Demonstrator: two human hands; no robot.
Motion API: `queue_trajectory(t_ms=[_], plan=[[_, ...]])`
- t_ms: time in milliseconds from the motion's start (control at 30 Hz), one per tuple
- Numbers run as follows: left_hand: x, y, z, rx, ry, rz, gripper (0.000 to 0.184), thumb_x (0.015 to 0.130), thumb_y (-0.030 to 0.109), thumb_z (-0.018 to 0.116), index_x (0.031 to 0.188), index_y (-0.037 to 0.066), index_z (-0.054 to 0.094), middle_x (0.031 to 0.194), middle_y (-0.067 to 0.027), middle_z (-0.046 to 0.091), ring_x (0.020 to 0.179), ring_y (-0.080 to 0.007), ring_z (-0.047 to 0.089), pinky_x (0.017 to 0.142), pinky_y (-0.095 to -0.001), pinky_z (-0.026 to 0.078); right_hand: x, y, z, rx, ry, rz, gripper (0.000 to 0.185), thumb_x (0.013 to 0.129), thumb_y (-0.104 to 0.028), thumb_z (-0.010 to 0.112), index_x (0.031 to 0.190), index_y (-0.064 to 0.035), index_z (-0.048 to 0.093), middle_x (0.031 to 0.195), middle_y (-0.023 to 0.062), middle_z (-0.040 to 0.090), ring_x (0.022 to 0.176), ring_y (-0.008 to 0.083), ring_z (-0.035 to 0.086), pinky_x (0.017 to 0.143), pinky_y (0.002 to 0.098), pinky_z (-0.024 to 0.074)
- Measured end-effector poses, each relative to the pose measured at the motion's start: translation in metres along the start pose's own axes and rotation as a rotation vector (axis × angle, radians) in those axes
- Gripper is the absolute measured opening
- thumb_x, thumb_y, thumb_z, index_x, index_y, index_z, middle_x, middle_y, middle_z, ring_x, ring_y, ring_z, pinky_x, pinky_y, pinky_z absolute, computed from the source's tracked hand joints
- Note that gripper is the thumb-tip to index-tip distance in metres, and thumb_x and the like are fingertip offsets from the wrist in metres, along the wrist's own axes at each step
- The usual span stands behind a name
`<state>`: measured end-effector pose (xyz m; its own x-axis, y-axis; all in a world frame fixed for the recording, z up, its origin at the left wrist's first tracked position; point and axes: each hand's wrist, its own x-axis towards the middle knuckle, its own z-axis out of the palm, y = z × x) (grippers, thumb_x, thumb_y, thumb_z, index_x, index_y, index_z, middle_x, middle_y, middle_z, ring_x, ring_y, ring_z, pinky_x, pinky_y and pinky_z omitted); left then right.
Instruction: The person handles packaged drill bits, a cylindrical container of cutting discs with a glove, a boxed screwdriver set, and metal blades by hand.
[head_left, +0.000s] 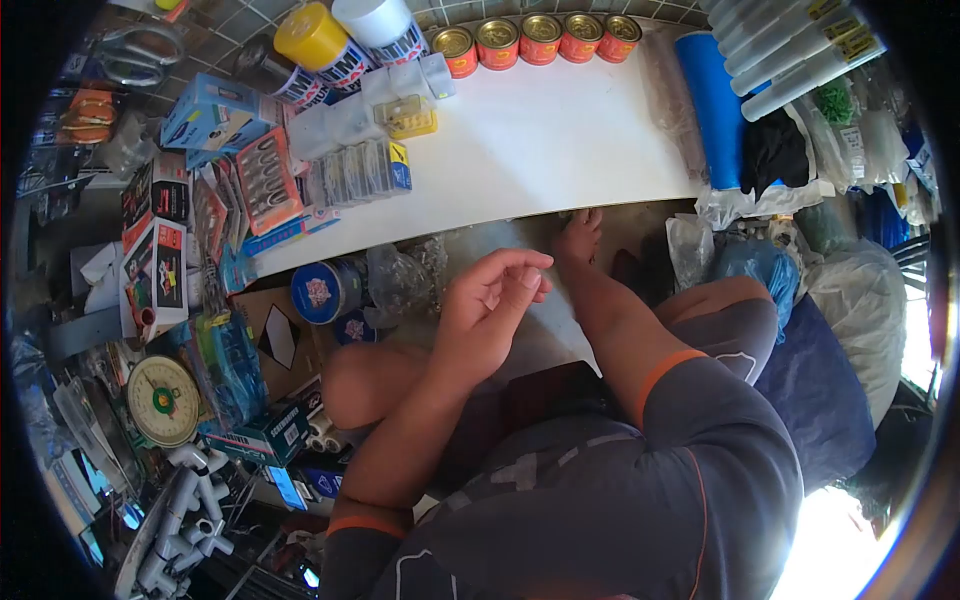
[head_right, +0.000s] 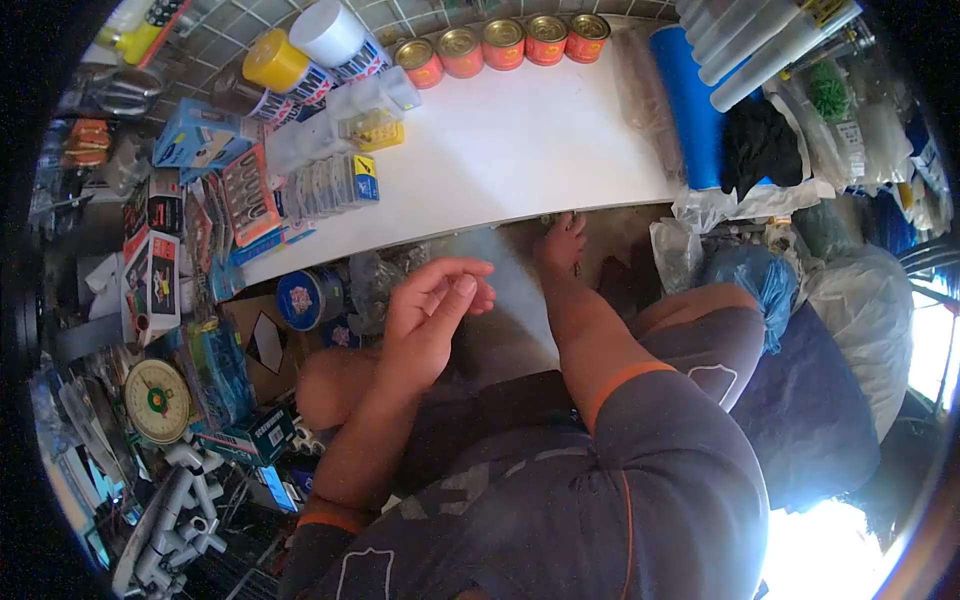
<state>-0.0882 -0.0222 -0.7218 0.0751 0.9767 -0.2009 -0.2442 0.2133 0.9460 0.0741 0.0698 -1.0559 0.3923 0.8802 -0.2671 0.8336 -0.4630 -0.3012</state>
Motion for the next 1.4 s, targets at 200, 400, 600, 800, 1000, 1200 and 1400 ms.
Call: queue_trajectory(t_ms=[200, 400, 600, 800, 1000, 1200, 1400], plan=[[0.003, -0.005, 0.003, 0.010, -0.011, 0.009, 0.023, 0.104, 0.016, 0.056, 0.119, 0.000, 0.065, 0.097, -0.0064, 0.067, 0.091, -0.0129, 0.063, 0.084, -0.0290, 0.051, 0.025, 0.013, 0.003, 0.097, -0.169, 0.030, 0.089, 0.080, -0.015, 0.076, 0.154, -0.0209, 0.026, 0.143, 0.0229, 0.046, 0.117, 0.0452, 0.057, 0.095, 0.0513, 0.0523], [0.005, -0.012, 0.005, 0.063, -0.015, 0.055, 0.022, 0.104, 0.016, 0.058, 0.119, 0.002, 0.066, 0.089, -0.0014, 0.062, 0.083, -0.0081, 0.058, 0.076, -0.0241, 0.049, 0.022, 0.040, 0.005, 0.681, -0.063, 0.042, 0.106, 0.078, -0.007, 0.069, 0.159, -0.0249, 0.004, 0.142, 0.0245, 0.050, 0.116, 0.0452, 0.060, 0.096, 0.0476, 0.0518], [-0.001, -0.016, 0.017, 0.405, -0.048, 0.060, 0.021, 0.101, 0.016, 0.061, 0.118, 0.006, 0.067, 0.082, 0.0029, 0.058, 0.071, -0.0060, 0.049, 0.066, -0.0217, 0.043, 0.018, 0.076, 0.013, 1.138, -0.250, 0.155, 0.092, 0.076, 0.002, 0.065, 0.151, -0.0251, 0.021, 0.126, 0.0148, 0.052, 0.103, 0.0365, 0.060, 0.080, 0.0515, 0.0545], [-0.012, -0.028, 0.042, 0.558, -0.026, 0.200, 0.027, 0.098, 0.024, 0.066, 0.120, 0.007, 0.066, 0.082, 0.0004, 0.059, 0.068, -0.0073, 0.049, 0.065, -0.0251, 0.045, -0.005, 0.083, -0.081, 1.704, -0.492, 0.360, 0.060, 0.080, 0.003, 0.059, 0.130, -0.0229, 0.039, 0.103, 0.0118, 0.051, 0.077, 0.0303, 0.058, 0.062, 0.0478, 0.0530], [0.000, -0.078, 0.048, 0.825, -0.110, -0.007, 0.049, 0.100, 0.044, 0.061, 0.133, 0.009, 0.056, 0.095, -0.0083, 0.066, 0.084, -0.0158, 0.062, 0.077, -0.0313, 0.051, -0.009, 0.101, -0.163, 1.988, -0.515, 0.199, 0.064, 0.084, 0.000, 0.056, 0.142, -0.0201, 0.037, 0.089, 0.0080, 0.051, 0.069, 0.0228, 0.053, 0.059, 0.0387, 0.0485], [-0.026, -0.047, 0.098, 0.165, -0.470, -0.373, 0.045, 0.102, 0.049, 0.055, 0.125, 0.010, 0.054, 0.093, -0.0096, 0.066, 0.076, -0.0196, 0.065, 0.068, -0.0331, 0.054, -0.105, 0.056, -0.307, 2.039, -0.590, -0.358, 0.073, 0.085, 0.001, 0.056, 0.151, -0.0217, 0.035, 0.095, 0.0046, 0.050, 0.076, 0.0180, 0.050, 0.071, 0.0334, 0.0481], [-0.031, -0.022, 0.096, -0.062, -0.522, -0.120, 0.031, 0.102, 0.036, 0.061, 0.108, 0.007, 0.052, 0.079, -0.0070, 0.060, 0.057, -0.0153, 0.059, 0.051, -0.0312, 0.050, -0.144, -0.003, -0.392, 1.428, -0.432, -0.798, 0.061, 0.091, -0.008, 0.066, 0.145, -0.0081, 0.036, 0.110, 0.0062, 0.054, 0.098, 0.0183, 0.056, 0.087, 0.0360, 0.0495]])
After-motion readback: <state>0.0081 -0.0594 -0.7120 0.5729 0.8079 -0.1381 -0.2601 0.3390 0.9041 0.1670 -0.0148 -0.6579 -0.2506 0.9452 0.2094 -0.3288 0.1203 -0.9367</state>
